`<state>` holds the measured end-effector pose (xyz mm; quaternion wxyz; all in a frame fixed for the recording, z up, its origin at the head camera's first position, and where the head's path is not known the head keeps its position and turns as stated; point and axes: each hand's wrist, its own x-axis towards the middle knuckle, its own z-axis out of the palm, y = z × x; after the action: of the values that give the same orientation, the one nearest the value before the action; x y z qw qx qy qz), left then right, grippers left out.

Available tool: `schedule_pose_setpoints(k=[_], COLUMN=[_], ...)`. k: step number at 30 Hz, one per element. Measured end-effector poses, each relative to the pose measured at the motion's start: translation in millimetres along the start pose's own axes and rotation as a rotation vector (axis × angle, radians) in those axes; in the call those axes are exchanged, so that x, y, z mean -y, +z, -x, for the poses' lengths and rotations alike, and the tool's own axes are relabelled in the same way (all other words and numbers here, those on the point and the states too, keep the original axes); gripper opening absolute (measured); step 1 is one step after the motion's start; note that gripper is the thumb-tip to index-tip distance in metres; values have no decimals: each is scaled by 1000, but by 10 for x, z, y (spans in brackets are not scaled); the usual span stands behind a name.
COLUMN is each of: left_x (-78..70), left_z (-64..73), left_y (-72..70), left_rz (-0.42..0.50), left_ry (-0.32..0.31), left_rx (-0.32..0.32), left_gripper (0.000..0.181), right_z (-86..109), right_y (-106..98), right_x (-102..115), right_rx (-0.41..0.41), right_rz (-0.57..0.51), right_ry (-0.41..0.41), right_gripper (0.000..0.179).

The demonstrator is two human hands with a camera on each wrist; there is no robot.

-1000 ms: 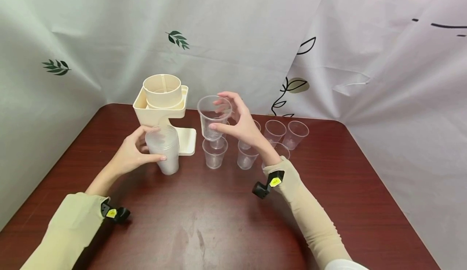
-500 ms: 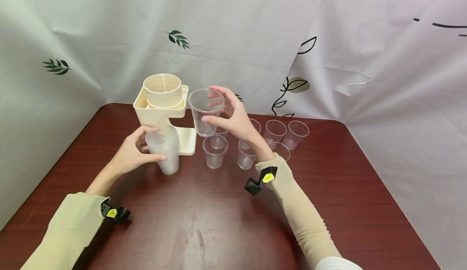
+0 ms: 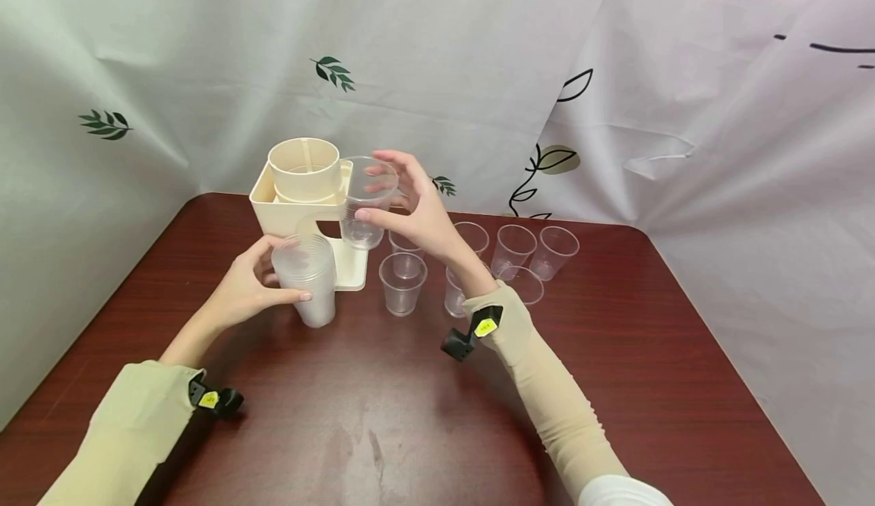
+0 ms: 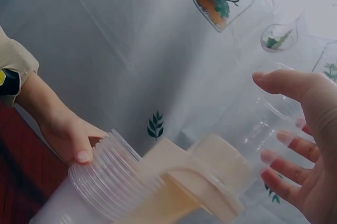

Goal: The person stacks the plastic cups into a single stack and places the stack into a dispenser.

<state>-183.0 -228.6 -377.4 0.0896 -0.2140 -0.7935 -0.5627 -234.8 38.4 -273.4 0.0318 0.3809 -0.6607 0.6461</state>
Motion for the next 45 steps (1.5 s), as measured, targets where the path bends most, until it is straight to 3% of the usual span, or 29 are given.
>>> schedule_pose_setpoints(k=[22, 45], left_x=[-8, -17], left_z=[-17, 11], left_y=[9, -3], left_rz=[15, 13], left_ry=[-4, -8], left_rx=[18, 20], left_gripper=[69, 62], right_z=[-93, -71], right_y=[280, 492], right_x=[-36, -184], right_rx=[66, 127], right_rz=[-24, -54], right_ry=[-13, 87], right_gripper=[69, 71])
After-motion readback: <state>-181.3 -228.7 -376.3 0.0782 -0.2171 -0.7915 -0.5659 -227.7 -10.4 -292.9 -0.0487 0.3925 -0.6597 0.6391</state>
